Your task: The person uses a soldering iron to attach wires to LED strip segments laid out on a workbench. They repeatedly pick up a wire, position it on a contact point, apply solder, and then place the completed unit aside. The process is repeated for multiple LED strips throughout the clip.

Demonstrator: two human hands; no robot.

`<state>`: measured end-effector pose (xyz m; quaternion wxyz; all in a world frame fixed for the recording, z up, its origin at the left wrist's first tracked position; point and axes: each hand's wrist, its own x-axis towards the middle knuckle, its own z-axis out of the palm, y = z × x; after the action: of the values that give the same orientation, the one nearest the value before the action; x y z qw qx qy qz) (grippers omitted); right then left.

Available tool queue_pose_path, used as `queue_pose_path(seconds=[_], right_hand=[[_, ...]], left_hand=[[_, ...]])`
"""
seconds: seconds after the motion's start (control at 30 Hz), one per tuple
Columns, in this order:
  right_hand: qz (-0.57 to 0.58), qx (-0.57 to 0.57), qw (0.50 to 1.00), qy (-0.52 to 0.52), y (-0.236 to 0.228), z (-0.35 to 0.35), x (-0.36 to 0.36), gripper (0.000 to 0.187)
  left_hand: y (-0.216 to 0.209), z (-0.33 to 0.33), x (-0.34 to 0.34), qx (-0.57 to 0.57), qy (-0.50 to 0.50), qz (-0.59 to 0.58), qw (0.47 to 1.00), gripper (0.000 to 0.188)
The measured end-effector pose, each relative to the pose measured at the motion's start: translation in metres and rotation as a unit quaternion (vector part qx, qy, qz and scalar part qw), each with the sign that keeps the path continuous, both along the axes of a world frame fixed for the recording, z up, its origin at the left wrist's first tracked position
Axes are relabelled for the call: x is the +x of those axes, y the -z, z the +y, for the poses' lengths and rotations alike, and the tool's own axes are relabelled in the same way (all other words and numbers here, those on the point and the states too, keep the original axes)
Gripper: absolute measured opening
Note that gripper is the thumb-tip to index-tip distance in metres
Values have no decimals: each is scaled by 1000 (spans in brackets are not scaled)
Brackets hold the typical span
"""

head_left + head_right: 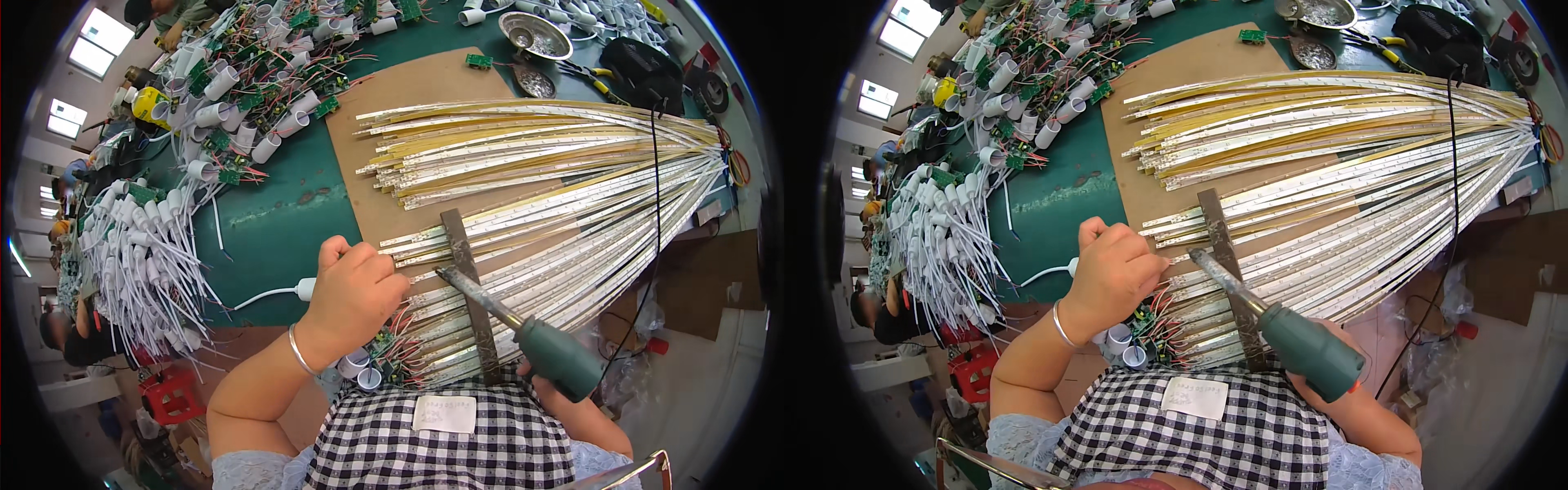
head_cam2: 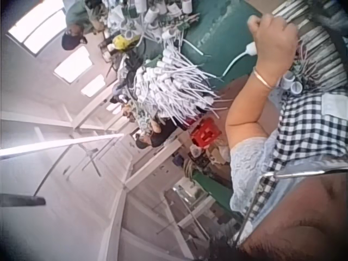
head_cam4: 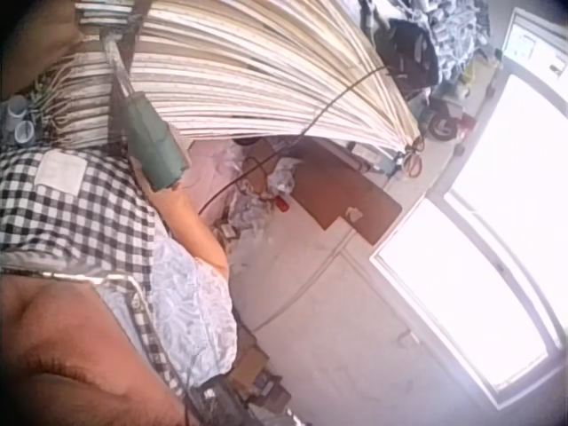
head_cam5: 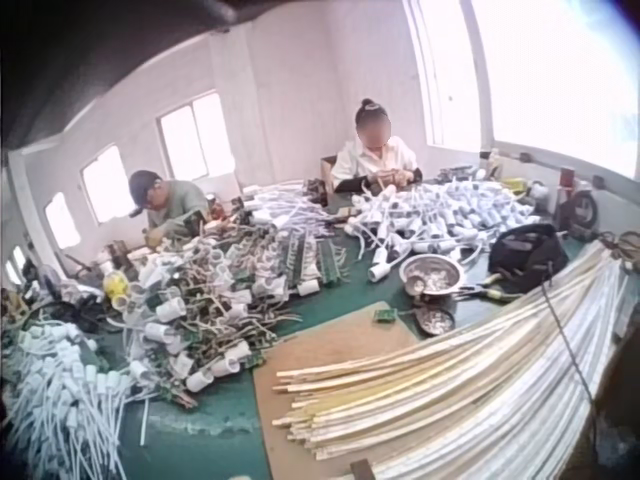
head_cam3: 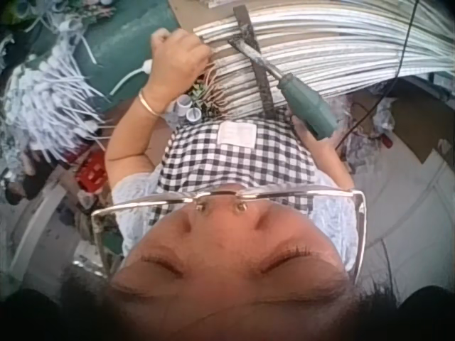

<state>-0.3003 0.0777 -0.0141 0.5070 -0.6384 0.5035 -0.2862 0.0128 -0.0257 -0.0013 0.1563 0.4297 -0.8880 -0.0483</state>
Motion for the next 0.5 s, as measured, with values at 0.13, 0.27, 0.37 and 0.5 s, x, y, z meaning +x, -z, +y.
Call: queue_pose_path(seconds=[0.13, 0.27, 0.37, 0.5], right_hand=[[-71, -38, 997, 7, -3, -6, 12, 39], [-123, 7, 992, 33, -5, -3, 17, 37], [-86, -21, 996, -4, 1, -3, 14, 36], [0, -71, 997, -18, 0, -6, 14, 31]], left_hand=[[-1, 1, -2, -5, 13, -32, 999, 14], [-1, 0, -3, -1, 10, -18, 1000, 13], [-1, 1, -1, 11, -7, 8, 1000, 14], [0, 2, -2, 24, -13, 32, 999, 16]])
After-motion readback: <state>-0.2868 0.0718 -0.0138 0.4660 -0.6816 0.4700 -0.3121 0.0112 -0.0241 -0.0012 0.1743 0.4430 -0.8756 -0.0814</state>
